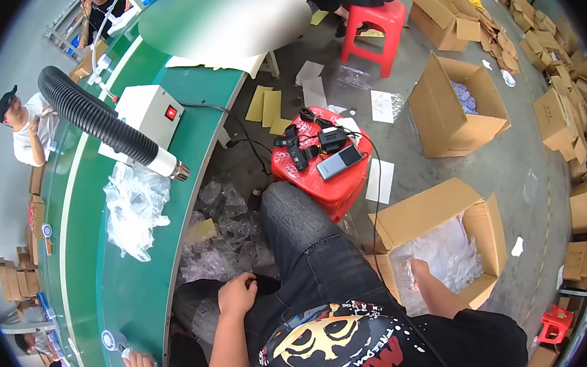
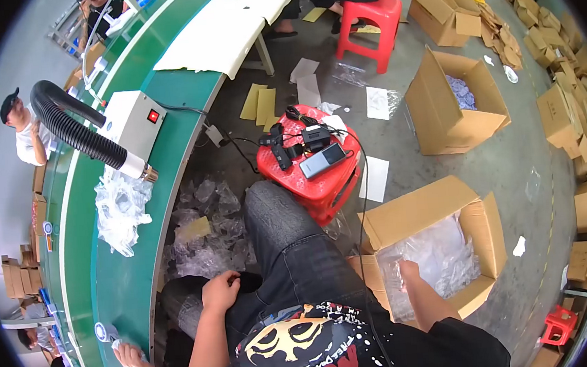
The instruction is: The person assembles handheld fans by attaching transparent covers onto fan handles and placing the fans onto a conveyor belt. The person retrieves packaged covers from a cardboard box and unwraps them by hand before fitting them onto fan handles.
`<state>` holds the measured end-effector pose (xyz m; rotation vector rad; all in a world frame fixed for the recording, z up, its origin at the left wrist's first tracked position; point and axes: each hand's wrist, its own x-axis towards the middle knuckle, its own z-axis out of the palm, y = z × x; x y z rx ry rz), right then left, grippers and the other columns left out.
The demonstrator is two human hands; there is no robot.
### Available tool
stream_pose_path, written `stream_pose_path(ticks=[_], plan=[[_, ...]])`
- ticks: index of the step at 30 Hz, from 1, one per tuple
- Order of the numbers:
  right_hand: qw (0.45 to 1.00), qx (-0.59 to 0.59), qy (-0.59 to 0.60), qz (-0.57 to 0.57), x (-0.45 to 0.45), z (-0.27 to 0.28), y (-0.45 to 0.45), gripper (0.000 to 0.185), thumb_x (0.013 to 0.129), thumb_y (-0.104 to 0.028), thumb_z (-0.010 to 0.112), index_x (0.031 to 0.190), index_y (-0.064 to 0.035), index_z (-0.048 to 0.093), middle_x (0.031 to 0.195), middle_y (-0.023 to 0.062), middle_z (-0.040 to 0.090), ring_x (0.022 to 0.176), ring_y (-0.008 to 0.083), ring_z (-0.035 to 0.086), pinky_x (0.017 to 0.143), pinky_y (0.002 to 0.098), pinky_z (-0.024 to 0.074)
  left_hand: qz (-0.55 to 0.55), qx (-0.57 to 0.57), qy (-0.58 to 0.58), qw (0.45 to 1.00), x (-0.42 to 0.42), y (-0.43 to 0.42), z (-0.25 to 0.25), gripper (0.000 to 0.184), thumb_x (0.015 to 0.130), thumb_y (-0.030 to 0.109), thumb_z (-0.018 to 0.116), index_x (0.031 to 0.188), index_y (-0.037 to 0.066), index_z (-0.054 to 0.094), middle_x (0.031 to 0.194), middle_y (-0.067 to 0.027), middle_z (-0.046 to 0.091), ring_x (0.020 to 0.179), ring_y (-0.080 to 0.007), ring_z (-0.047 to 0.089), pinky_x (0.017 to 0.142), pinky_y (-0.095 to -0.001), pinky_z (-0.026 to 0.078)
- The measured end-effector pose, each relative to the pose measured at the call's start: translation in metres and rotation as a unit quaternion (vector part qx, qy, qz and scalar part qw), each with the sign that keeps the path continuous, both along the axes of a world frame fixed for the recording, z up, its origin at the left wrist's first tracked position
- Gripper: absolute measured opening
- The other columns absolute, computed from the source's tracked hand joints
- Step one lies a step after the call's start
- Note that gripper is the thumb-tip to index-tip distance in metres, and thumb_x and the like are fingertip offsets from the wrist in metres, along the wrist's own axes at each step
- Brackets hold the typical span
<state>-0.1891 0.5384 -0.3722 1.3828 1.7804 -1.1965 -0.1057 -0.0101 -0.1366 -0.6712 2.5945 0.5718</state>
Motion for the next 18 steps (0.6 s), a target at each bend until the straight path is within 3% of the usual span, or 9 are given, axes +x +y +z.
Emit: stream_pose_path(ticks=[3, 4, 6, 7, 8, 9, 10, 14, 18], plan=[[0.994, -0.079, 0.045, -0.06, -0.004, 0.004, 0.032, 0.023, 0.088, -0.024, 0.059, 0.103, -0.0108, 0.07, 0.092, 0.0125, 0.071, 0.084, 0.0334, 0.069, 0.069, 0.0622, 0.05, 0.007, 0.01, -0.017, 1.0, 0.003, -0.002, -0.001, 0.025, 0.088, 0.028, 0.065, 0.109, 0.018, 0.073, 0.097, -0.008, 0.075, 0.092, -0.0271, 0.071, 0.082, -0.0389, 0.055], [0.996, -0.075, 0.044, -0.037, -0.01, 0.011, 0.04, 0.023, 0.088, -0.023, 0.061, 0.103, -0.0083, 0.069, 0.092, 0.0149, 0.07, 0.081, 0.0339, 0.068, 0.065, 0.0589, 0.0509, 0.014, 0.009, -0.008, 1.0, 0.004, -0.002, 0.0, 0.024, 0.088, 0.028, 0.065, 0.108, 0.017, 0.073, 0.096, -0.0084, 0.074, 0.092, -0.0281, 0.071, 0.082, -0.0398, 0.055], [0.991, -0.102, 0.069, -0.061, -0.032, 0.087, 0.026, 0.019, 0.085, -0.018, 0.064, 0.1, -0.0063, 0.069, 0.085, 0.0149, 0.069, 0.07, 0.0328, 0.067, 0.057, 0.0544, 0.0518, 0.017, 0.012, 0.003, 1.0, 0.004, -0.001, 0.001, 0.024, 0.088, 0.029, 0.064, 0.106, 0.016, 0.073, 0.096, -0.0092, 0.074, 0.092, -0.0301, 0.071, 0.081, -0.0414, 0.054], [0.986, -0.129, 0.072, -0.079, -0.04, 0.095, 0.036, 0.016, 0.084, -0.015, 0.065, 0.097, -0.0078, 0.07, 0.086, 0.0145, 0.069, 0.07, 0.0307, 0.067, 0.057, 0.0525, 0.0519, 0.014, 0.008, 0.006, 1.0, 0.002, 0.0, 0.003, 0.024, 0.089, 0.028, 0.064, 0.107, 0.016, 0.073, 0.095, -0.0099, 0.074, 0.091, -0.0303, 0.071, 0.081, -0.0415, 0.054], [0.983, -0.148, 0.087, -0.058, -0.047, 0.106, 0.048, 0.016, 0.084, -0.018, 0.064, 0.095, -0.0084, 0.069, 0.083, 0.0137, 0.069, 0.068, 0.0301, 0.067, 0.056, 0.0511, 0.0518, 0.01, 0.007, 0.007, 1.0, 0.004, 0.0, 0.005, 0.024, 0.089, 0.028, 0.064, 0.107, 0.016, 0.072, 0.095, -0.0106, 0.074, 0.091, -0.0306, 0.071, 0.081, -0.0415, 0.054], [0.998, -0.044, 0.05, 0.01, -0.062, 0.159, 0.038, 0.019, 0.085, -0.024, 0.063, 0.095, -0.0078, 0.068, 0.081, 0.0132, 0.068, 0.066, 0.0291, 0.066, 0.054, 0.0515, 0.0514, 0.011, 0.019, 0.009, 1.0, 0.007, -0.001, 0.003, 0.023, 0.089, 0.028, 0.064, 0.107, 0.015, 0.072, 0.094, -0.011, 0.074, 0.091, -0.0303, 0.071, 0.081, -0.0411, 0.054], [0.995, -0.036, 0.042, 0.085, -0.071, 0.189, 0.042, 0.035, 0.086, -0.042, 0.063, 0.106, -0.0134, 0.068, 0.087, 0.0081, 0.072, 0.069, 0.0231, 0.07, 0.055, 0.0442, 0.0571, 0.014, 0.03, 0.015, 0.999, 0.007, -0.002, 0.0, 0.023, 0.09, 0.027, 0.064, 0.107, 0.015, 0.072, 0.094, -0.0113, 0.074, 0.091, -0.03, 0.071, 0.08, -0.0408, 0.054], [0.974, -0.17, 0.102, 0.113, -0.13, 0.296, 0.023, 0.039, 0.091, -0.039, 0.062, 0.116, -0.0091, 0.067, 0.092, 0.0079, 0.073, 0.07, 0.0189, 0.072, 0.046, 0.0333, 0.0558, 0.029, 0.06, 0.026, 0.997, 0.012, 0.001, 0.003, 0.022, 0.09, 0.026, 0.065, 0.107, 0.015, 0.072, 0.093, -0.0105, 0.074, 0.091, -0.0294, 0.071, 0.079, -0.04, 0.054], [0.947, -0.164, 0.159, 0.226, -0.19, 0.385, -0.026, 0.036, 0.094, -0.033, 0.062, 0.119, -0.0081, 0.066, 0.094, 0.0063, 0.074, 0.071, 0.0166, 0.073, 0.047, 0.0293, 0.0559, 0.055, 0.062, 0.047, 0.995, 0.007, -0.003, 0.008, 0.021, 0.089, 0.023, 0.066, 0.107, 0.014, 0.072, 0.092, -0.0108, 0.074, 0.089, -0.0288, 0.071, 0.079, -0.038, 0.054]])
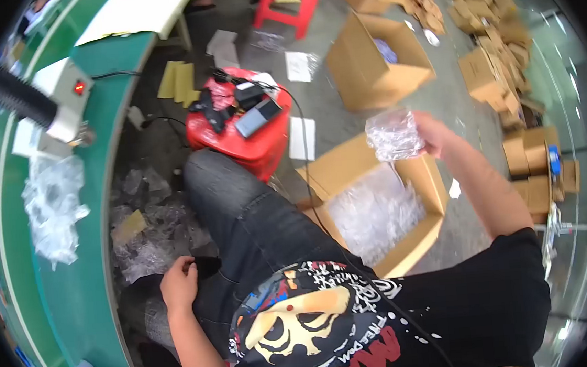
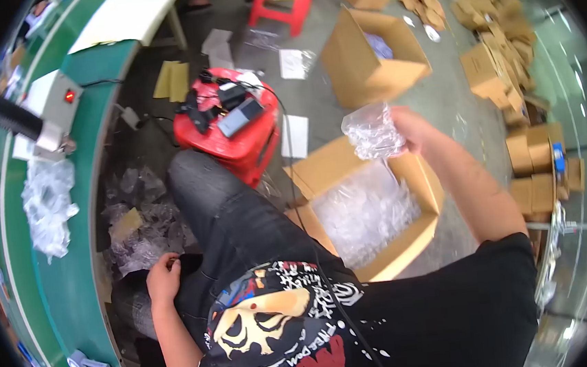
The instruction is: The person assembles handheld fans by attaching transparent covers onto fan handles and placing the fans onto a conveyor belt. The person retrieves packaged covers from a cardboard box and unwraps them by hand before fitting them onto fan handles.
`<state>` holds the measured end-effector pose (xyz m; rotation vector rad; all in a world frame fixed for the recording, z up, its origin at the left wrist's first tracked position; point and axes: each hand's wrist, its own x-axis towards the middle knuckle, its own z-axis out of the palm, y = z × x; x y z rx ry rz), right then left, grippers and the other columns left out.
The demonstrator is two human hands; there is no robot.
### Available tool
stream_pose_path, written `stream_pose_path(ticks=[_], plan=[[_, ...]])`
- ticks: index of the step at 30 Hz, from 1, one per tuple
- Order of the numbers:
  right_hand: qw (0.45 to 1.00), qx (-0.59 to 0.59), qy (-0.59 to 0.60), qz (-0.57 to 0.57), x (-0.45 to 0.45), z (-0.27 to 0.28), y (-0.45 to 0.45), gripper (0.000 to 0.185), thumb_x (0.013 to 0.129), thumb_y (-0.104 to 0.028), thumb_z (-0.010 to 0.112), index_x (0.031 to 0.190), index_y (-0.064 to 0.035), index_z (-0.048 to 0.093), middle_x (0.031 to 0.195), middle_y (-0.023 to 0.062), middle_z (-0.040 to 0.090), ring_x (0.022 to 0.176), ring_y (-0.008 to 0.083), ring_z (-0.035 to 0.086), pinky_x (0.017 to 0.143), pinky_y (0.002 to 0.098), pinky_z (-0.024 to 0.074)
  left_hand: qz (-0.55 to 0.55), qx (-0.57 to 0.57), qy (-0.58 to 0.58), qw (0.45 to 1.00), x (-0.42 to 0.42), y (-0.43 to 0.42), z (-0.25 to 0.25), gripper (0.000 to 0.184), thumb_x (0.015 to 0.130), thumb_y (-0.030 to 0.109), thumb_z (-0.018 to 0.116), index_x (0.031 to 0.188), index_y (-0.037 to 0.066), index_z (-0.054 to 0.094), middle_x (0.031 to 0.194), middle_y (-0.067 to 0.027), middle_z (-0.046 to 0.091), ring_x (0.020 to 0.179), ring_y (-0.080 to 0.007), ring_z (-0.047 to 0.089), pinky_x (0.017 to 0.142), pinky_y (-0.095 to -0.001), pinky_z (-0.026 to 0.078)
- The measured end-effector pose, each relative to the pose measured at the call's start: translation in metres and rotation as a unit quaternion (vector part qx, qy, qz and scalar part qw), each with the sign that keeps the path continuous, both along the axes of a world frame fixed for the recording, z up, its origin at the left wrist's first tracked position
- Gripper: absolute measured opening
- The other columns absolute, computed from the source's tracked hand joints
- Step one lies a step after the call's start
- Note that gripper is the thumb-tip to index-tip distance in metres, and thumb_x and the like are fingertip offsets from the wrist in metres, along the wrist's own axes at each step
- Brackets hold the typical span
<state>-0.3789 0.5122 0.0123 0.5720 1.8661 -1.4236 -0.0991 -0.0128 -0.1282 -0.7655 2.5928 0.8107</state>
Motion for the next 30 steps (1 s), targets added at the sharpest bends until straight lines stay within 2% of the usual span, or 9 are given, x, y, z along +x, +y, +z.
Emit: stream_pose_path(ticks=[6, 8, 12, 16, 20, 22, 26, 29, 30], plan=[[0.96, -0.068, 0.18, 0.201, -0.095, 0.094, -0.177, 0.037, 0.094, -0.031, 0.063, 0.123, -0.0083, 0.066, 0.112, 0.0072, 0.072, 0.094, 0.0174, 0.073, 0.071, 0.031, 0.0604, 0.02, 0.05, 0.037, 0.998, 0.009, -0.008, 0.0, 0.022, 0.088, 0.022, 0.065, 0.107, 0.014, 0.072, 0.09, -0.0088, 0.074, 0.086, -0.0277, 0.071, 0.078, -0.0384, 0.055], [0.923, -0.164, 0.215, 0.273, -0.131, 0.11, -0.24, 0.035, 0.095, -0.031, 0.06, 0.121, -0.0086, 0.067, 0.109, 0.0072, 0.073, 0.093, 0.0183, 0.073, 0.071, 0.0348, 0.0607, 0.038, 0.052, 0.05, 0.997, 0.012, -0.01, 0.001, 0.022, 0.088, 0.022, 0.065, 0.108, 0.014, 0.072, 0.091, -0.0091, 0.074, 0.086, -0.0272, 0.071, 0.078, -0.0378, 0.055], [0.883, -0.112, 0.271, 0.367, -0.209, 0.144, -0.363, 0.03, 0.096, -0.029, 0.058, 0.118, -0.01, 0.066, 0.1, 0.004, 0.072, 0.084, 0.0152, 0.071, 0.069, 0.0393, 0.0596, 0.062, 0.075, 0.074, 0.992, 0.017, -0.012, 0.005, 0.022, 0.088, 0.022, 0.066, 0.108, 0.014, 0.072, 0.091, -0.0093, 0.074, 0.086, -0.0265, 0.071, 0.078, -0.0372, 0.055], [0.854, -0.154, 0.368, 0.333, -0.22, 0.146, -0.486, 0.03, 0.098, -0.03, 0.055, 0.117, -0.0102, 0.066, 0.097, 0.0036, 0.071, 0.082, 0.0137, 0.069, 0.069, 0.0367, 0.0579, 0.096, 0.098, 0.086, 0.987, 0.019, -0.016, 0.01, 0.022, 0.088, 0.022, 0.065, 0.107, 0.014, 0.072, 0.09, -0.0081, 0.073, 0.085, -0.0272, 0.071, 0.077, -0.0384, 0.055], [0.797, -0.208, 0.445, 0.35, -0.242, 0.089, -0.564, 0.028, 0.096, -0.022, 0.053, 0.111, -0.0034, 0.069, 0.099, 0.0073, 0.072, 0.086, 0.0184, 0.068, 0.07, 0.0419, 0.0547, 0.113, 0.115, 0.096, 0.982, 0.019, -0.022, 0.008, 0.023, 0.088, 0.021, 0.065, 0.108, 0.014, 0.071, 0.091, -0.0079, 0.073, 0.086, -0.0272, 0.07, 0.078, -0.0383, 0.055], [0.677, -0.109, 0.585, 0.433, -0.269, 0.052, -0.579, 0.027, 0.094, -0.015, 0.055, 0.113, -0.0012, 0.068, 0.103, 0.0071, 0.071, 0.087, 0.0177, 0.066, 0.08, 0.0358, 0.053, 0.095, 0.123, 0.106, 0.982, 0.022, -0.025, 0.007, 0.023, 0.088, 0.022, 0.064, 0.109, 0.014, 0.071, 0.092, -0.008, 0.073, 0.086, -0.0274, 0.07, 0.079, -0.0383, 0.055], [0.653, -0.11, 0.571, 0.485, -0.231, 0.033, -0.563, 0.036, 0.082, -0.002, 0.056, 0.116, 0.0038, 0.066, 0.116, 0.0124, 0.066, 0.112, 0.0235, 0.061, 0.102, 0.0338, 0.0464, 0.093, 0.13, 0.116, 0.98, 0.021, -0.027, 0.007, 0.024, 0.088, 0.02, 0.065, 0.111, 0.013, 0.07, 0.092, -0.011, 0.073, 0.084, -0.0286, 0.07, 0.077, -0.0379, 0.055], [0.43, -0.077, 0.777, 0.453, -0.226, 0.005, -0.553, 0.049, 0.071, 0.001, 0.058, 0.12, 0.0029, 0.063, 0.129, 0.0176, 0.059, 0.125, 0.0318, 0.053, 0.109, 0.0381, 0.0411, 0.087, 0.137, 0.115, 0.98, 0.019, -0.028, 0.001, 0.024, 0.089, 0.02, 0.065, 0.111, 0.013, 0.07, 0.093, -0.0112, 0.072, 0.084, -0.0287, 0.07, 0.077, -0.0382, 0.055], [0.433, -0.076, 0.779, 0.448, -0.224, -0.003, -0.548, 0.049, 0.071, 0.001, 0.058, 0.12, 0.0029, 0.063, 0.129, 0.0176, 0.059, 0.125, 0.0318, 0.053, 0.109, 0.0381, 0.0411, 0.086, 0.138, 0.115, 0.98, 0.02, -0.029, 0.001, 0.025, 0.089, 0.02, 0.065, 0.111, 0.013, 0.07, 0.093, -0.0113, 0.072, 0.084, -0.0287, 0.07, 0.077, -0.0383, 0.054]])
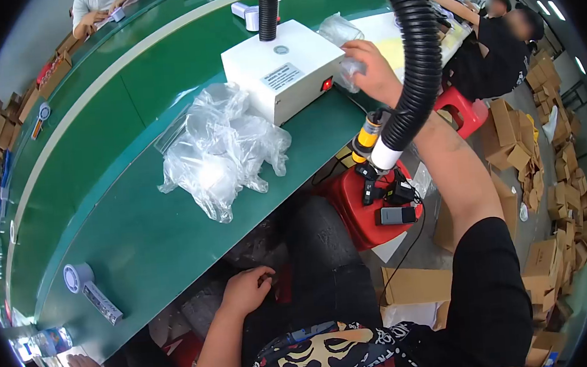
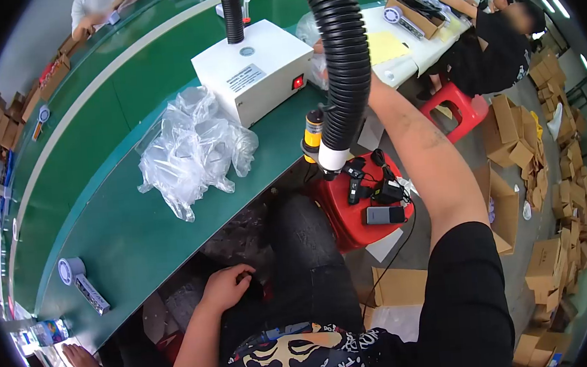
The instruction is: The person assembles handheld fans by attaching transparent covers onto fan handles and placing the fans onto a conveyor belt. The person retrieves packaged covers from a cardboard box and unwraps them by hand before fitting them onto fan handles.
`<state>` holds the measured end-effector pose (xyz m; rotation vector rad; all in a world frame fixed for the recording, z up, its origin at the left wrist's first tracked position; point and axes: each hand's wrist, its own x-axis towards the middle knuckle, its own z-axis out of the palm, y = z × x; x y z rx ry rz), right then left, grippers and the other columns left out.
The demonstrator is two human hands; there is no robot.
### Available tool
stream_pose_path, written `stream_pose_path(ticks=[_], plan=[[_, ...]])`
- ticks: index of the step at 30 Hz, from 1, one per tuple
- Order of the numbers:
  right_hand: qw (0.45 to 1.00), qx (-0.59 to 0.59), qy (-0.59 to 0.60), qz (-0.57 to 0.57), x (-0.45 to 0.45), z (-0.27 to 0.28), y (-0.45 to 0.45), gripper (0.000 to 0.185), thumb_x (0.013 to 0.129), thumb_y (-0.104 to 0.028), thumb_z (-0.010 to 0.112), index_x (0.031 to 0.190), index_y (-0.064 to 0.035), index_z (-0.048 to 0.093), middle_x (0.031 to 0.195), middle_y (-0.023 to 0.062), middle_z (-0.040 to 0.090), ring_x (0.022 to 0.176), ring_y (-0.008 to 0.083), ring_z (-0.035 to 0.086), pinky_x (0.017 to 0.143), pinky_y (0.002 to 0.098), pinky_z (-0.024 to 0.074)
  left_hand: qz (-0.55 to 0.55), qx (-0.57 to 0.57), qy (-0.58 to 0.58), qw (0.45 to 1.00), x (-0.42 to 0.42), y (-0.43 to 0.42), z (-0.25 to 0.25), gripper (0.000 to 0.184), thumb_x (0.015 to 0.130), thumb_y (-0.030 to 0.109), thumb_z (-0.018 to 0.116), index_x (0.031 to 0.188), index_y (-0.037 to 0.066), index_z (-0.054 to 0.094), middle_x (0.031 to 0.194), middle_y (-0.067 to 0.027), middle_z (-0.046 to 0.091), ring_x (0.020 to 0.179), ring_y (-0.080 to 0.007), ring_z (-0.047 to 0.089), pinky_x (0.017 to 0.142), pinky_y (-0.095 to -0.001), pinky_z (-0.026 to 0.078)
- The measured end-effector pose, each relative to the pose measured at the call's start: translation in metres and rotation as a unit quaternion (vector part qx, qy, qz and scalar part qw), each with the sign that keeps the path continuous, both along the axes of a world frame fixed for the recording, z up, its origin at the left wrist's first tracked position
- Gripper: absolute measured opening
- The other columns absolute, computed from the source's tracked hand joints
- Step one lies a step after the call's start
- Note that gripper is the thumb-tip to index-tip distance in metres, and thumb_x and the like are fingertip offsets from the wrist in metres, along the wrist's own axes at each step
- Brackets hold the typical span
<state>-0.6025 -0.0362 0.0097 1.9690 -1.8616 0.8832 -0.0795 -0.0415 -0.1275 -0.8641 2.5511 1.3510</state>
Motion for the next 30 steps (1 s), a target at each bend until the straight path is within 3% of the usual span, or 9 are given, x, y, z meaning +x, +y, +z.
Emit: stream_pose_path(ticks=[3, 8, 11, 15, 20, 23, 27, 30], plan=[[0.995, 0.048, -0.085, -0.009, 0.008, -0.005, 0.004, 0.057, 0.07, -0.001, 0.061, 0.127, 0.0005, 0.059, 0.135, 0.0186, 0.056, 0.133, 0.0369, 0.046, 0.115, 0.0398, 0.0346, -0.007, -0.008, -0.015, 1.0, -0.001, 0.001, 0.003, 0.024, 0.089, 0.022, 0.064, 0.111, 0.014, 0.07, 0.093, -0.0099, 0.073, 0.086, -0.0282, 0.07, 0.079, -0.0386, 0.055], [0.982, 0.165, -0.025, -0.087, 0.011, 0.01, 0.011, 0.062, 0.07, -0.002, 0.061, 0.132, -0.0011, 0.056, 0.139, 0.0168, 0.055, 0.137, 0.0354, 0.044, 0.118, 0.0409, 0.0313, -0.004, -0.017, -0.003, 1.0, 0.003, 0.004, 0.003, 0.024, 0.089, 0.02, 0.065, 0.111, 0.014, 0.07, 0.092, -0.0113, 0.072, 0.084, -0.0287, 0.07, 0.077, -0.0379, 0.055], [0.993, 0.08, 0.081, -0.045, 0.005, 0.009, 0.02, 0.051, 0.085, -0.022, 0.066, 0.134, -0.0138, 0.056, 0.138, 0.0119, 0.057, 0.137, 0.0301, 0.046, 0.115, 0.0552, 0.03, 0.0, -0.021, -0.006, 1.0, 0.006, 0.008, 0.005, 0.024, 0.089, 0.021, 0.065, 0.111, 0.014, 0.07, 0.091, -0.0111, 0.072, 0.083, -0.0287, 0.07, 0.077, -0.0376, 0.055], [0.989, 0.119, 0.048, -0.074, 0.017, 0.027, 0.038, 0.044, 0.087, -0.026, 0.065, 0.129, -0.0144, 0.06, 0.138, 0.0084, 0.058, 0.141, 0.0297, 0.041, 0.117, 0.063, 0.0218, -0.003, -0.033, -0.015, 0.999, 0.003, 0.01, 0.01, 0.025, 0.088, 0.021, 0.065, 0.111, 0.014, 0.071, 0.092, -0.0109, 0.073, 0.083, -0.0285, 0.07, 0.077, -0.0373, 0.055], [0.982, 0.079, 0.118, -0.124, 0.024, 0.03, 0.049, 0.043, 0.086, -0.027, 0.067, 0.126, -0.0128, 0.061, 0.137, 0.0099, 0.058, 0.138, 0.0304, 0.044, 0.115, 0.0565, 0.0306, -0.006, -0.044, -0.019, 0.999, 0.003, 0.012, 0.007, 0.025, 0.089, 0.021, 0.065, 0.111, 0.014, 0.071, 0.093, -0.0106, 0.073, 0.085, -0.0281, 0.07, 0.078, -0.0371, 0.055], [0.98, 0.045, 0.165, -0.098, 0.028, 0.033, 0.06, 0.045, 0.086, -0.027, 0.07, 0.126, -0.0102, 0.061, 0.136, 0.0117, 0.058, 0.135, 0.0316, 0.048, 0.111, 0.0476, 0.0385, -0.006, -0.037, -0.031, 0.999, 0.0, 0.013, 0.008, 0.025, 0.089, 0.021, 0.065, 0.112, 0.014, 0.071, 0.094, -0.0104, 0.073, 0.086, -0.0276, 0.071, 0.079, -0.0371, 0.055], [0.981, 0.025, 0.165, -0.101, 0.039, 0.04, 0.077, 0.044, 0.085, -0.027, 0.072, 0.124, -0.0088, 0.061, 0.137, 0.0139, 0.057, 0.131, 0.0331, 0.05, 0.106, 0.0413, 0.0434, -0.013, -0.041, -0.038, 0.998, 0.002, 0.013, 0.004, 0.026, 0.089, 0.022, 0.066, 0.113, 0.014, 0.071, 0.095, -0.01, 0.074, 0.087, -0.0269, 0.071, 0.08, -0.0366, 0.055], [0.985, 0.053, 0.124, -0.108, 0.042, 0.041, 0.105, 0.047, 0.086, -0.027, 0.072, 0.128, -0.0091, 0.058, 0.142, 0.0138, 0.053, 0.133, 0.034, 0.048, 0.109, 0.0426, 0.0414, -0.021, -0.045, -0.038, 0.998, 0.0, 0.013, 0.005, 0.026, 0.089, 0.022, 0.066, 0.114, 0.014, 0.071, 0.096, -0.0098, 0.074, 0.088, -0.0265, 0.071, 0.081, -0.0363, 0.055]])
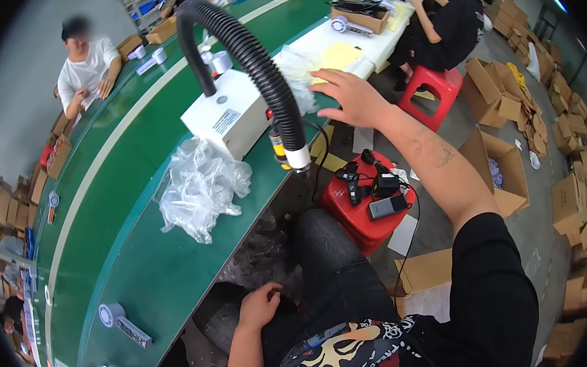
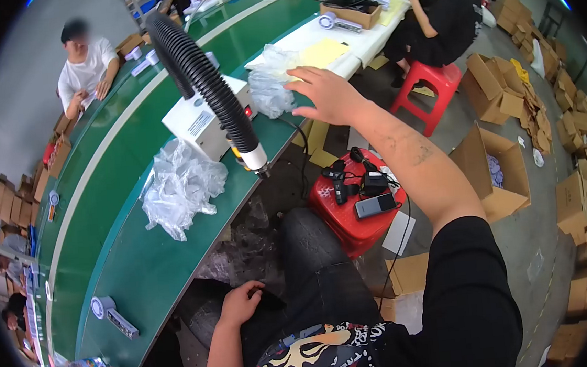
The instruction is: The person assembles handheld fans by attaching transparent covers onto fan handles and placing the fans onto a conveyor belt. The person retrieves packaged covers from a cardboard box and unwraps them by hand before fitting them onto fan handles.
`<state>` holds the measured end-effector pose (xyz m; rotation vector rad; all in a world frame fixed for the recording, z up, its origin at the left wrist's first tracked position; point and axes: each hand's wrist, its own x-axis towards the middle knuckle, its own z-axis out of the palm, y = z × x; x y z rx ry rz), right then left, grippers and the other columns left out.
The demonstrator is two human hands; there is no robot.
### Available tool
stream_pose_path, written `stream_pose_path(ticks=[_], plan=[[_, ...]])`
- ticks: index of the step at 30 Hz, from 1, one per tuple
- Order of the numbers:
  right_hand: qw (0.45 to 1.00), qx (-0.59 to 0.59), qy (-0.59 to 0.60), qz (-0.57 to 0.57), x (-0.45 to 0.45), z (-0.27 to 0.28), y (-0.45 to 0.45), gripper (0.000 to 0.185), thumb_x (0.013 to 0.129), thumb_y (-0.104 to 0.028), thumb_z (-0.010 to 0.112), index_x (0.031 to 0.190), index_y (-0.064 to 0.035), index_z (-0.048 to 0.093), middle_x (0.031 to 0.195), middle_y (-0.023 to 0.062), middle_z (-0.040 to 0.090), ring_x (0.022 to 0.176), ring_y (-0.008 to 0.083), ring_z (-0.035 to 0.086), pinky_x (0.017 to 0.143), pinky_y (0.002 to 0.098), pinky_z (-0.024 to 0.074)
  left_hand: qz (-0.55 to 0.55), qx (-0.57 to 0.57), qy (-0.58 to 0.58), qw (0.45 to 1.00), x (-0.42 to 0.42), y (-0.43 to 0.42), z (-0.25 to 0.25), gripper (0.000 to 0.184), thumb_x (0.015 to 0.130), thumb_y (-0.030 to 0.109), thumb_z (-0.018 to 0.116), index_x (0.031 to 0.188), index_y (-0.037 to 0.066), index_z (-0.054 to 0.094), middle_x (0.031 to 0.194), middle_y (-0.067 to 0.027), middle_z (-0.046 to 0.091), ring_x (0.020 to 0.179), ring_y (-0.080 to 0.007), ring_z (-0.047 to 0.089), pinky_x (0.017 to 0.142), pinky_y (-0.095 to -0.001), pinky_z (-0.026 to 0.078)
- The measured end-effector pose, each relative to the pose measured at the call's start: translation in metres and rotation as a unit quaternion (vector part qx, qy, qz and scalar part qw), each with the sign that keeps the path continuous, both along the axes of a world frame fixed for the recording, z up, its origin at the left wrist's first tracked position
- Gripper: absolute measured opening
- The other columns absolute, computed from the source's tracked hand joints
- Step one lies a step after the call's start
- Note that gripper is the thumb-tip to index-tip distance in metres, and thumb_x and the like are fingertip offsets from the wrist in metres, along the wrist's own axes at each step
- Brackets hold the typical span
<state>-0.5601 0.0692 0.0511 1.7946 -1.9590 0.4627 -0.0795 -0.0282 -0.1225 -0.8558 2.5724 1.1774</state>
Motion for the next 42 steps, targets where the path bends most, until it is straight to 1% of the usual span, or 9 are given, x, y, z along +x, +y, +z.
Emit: stream_pose_path(ticks=[9, 13, 17, 19, 20, 22, 26, 30, 42], plan=[[0.92, -0.159, -0.083, -0.349, 0.037, -0.096, 0.25, 0.046, 0.088, -0.019, 0.07, 0.13, -0.006, 0.056, 0.137, 0.0175, 0.055, 0.128, 0.0375, 0.051, 0.107, 0.0442, 0.0402, -0.028, -0.02, -0.033, 0.999, -0.004, -0.005, -0.019, 0.03, 0.089, 0.024, 0.067, 0.117, 0.014, 0.069, 0.098, -0.0099, 0.074, 0.09, -0.0252, 0.072, 0.081, -0.0354, 0.055], [0.785, -0.179, -0.109, -0.583, 0.125, -0.211, 0.418, 0.042, 0.091, -0.016, 0.066, 0.129, -0.0052, 0.056, 0.134, 0.019, 0.056, 0.125, 0.0382, 0.053, 0.106, 0.044, 0.0422, -0.082, -0.042, -0.118, 0.989, -0.019, -0.03, -0.063, 0.034, 0.089, 0.025, 0.066, 0.121, 0.013, 0.067, 0.095, -0.0106, 0.074, 0.086, -0.0244, 0.071, 0.077, -0.036, 0.055], [0.511, -0.147, -0.388, -0.753, 0.289, -0.298, 0.52, 0.035, 0.089, -0.02, 0.064, 0.122, -0.0068, 0.061, 0.123, 0.0193, 0.064, 0.115, 0.0353, 0.06, 0.095, 0.044, 0.0478, -0.147, 0.004, -0.22, 0.964, -0.042, -0.075, -0.13, 0.037, 0.088, 0.025, 0.065, 0.122, 0.01, 0.066, 0.088, -0.0115, 0.072, 0.072, -0.0221, 0.068, 0.065, -0.0375, 0.054], [0.455, 0.072, -0.505, -0.73, 0.37, -0.347, 0.559, 0.034, 0.086, -0.02, 0.066, 0.117, -0.0098, 0.065, 0.116, 0.0184, 0.068, 0.112, 0.0339, 0.063, 0.093, 0.0431, 0.0499, -0.203, -0.04, -0.237, 0.949, -0.051, -0.117, -0.174, 0.034, 0.088, 0.025, 0.065, 0.118, 0.009, 0.068, 0.086, -0.0115, 0.072, 0.069, -0.0207, 0.067, 0.062, -0.0367, 0.053], [0.45, 0.143, -0.554, -0.686, 0.403, -0.349, 0.572, 0.034, 0.084, -0.021, 0.068, 0.117, -0.0108, 0.066, 0.115, 0.0179, 0.069, 0.11, 0.0345, 0.064, 0.092, 0.0432, 0.0509, -0.269, -0.115, -0.226, 0.929, -0.048, -0.154, -0.218, 0.033, 0.088, 0.024, 0.065, 0.117, 0.009, 0.068, 0.086, -0.0115, 0.072, 0.069, -0.0199, 0.067, 0.061, -0.0357, 0.053], [0.425, 0.204, -0.617, -0.63, 0.458, -0.353, 0.569, 0.034, 0.083, -0.021, 0.07, 0.116, -0.0117, 0.068, 0.114, 0.0173, 0.07, 0.109, 0.0351, 0.065, 0.091, 0.0433, 0.0519, -0.243, -0.147, -0.343, 0.895, -0.065, -0.156, -0.193, 0.041, 0.086, 0.035, 0.065, 0.115, 0.007, 0.071, 0.119, -0.0234, 0.068, 0.114, -0.0372, 0.065, 0.098, -0.0442, 0.05], [0.437, 0.231, -0.592, -0.637, 0.502, -0.39, 0.577, 0.038, 0.08, -0.022, 0.073, 0.116, -0.0111, 0.068, 0.115, 0.0165, 0.069, 0.11, 0.0339, 0.065, 0.092, 0.0425, 0.0524, -0.317, -0.267, -0.407, 0.814, -0.091, -0.124, -0.123, 0.053, 0.087, 0.046, 0.063, 0.117, 0.003, 0.071, 0.126, -0.0253, 0.065, 0.122, -0.0372, 0.061, 0.103, -0.0433, 0.046], [0.379, 0.199, -0.59, -0.685, 0.479, -0.362, 0.555, 0.036, 0.081, -0.018, 0.07, 0.117, -0.0126, 0.068, 0.118, 0.0157, 0.068, 0.114, 0.0334, 0.064, 0.095, 0.0434, 0.052, -0.27, -0.227, -0.479, 0.804, -0.084, -0.17, -0.15, 0.063, 0.09, 0.054, 0.058, 0.121, 0.0, 0.068, 0.133, -0.0265, 0.06, 0.13, -0.0366, 0.055, 0.108, -0.0422, 0.042], [0.251, 0.101, -0.448, -0.852, 0.423, -0.389, 0.622, 0.056, 0.087, -0.025, 0.067, 0.14, -0.0228, 0.05, 0.142, 0.013, 0.048, 0.132, 0.0379, 0.048, 0.102, 0.0505, 0.049, -0.221, -0.282, -0.451, 0.818, -0.071, -0.103, -0.077, 0.067, 0.092, 0.06, 0.052, 0.124, 0.003, 0.068, 0.135, -0.0249, 0.06, 0.131, -0.039, 0.053, 0.11, -0.0441, 0.039]])
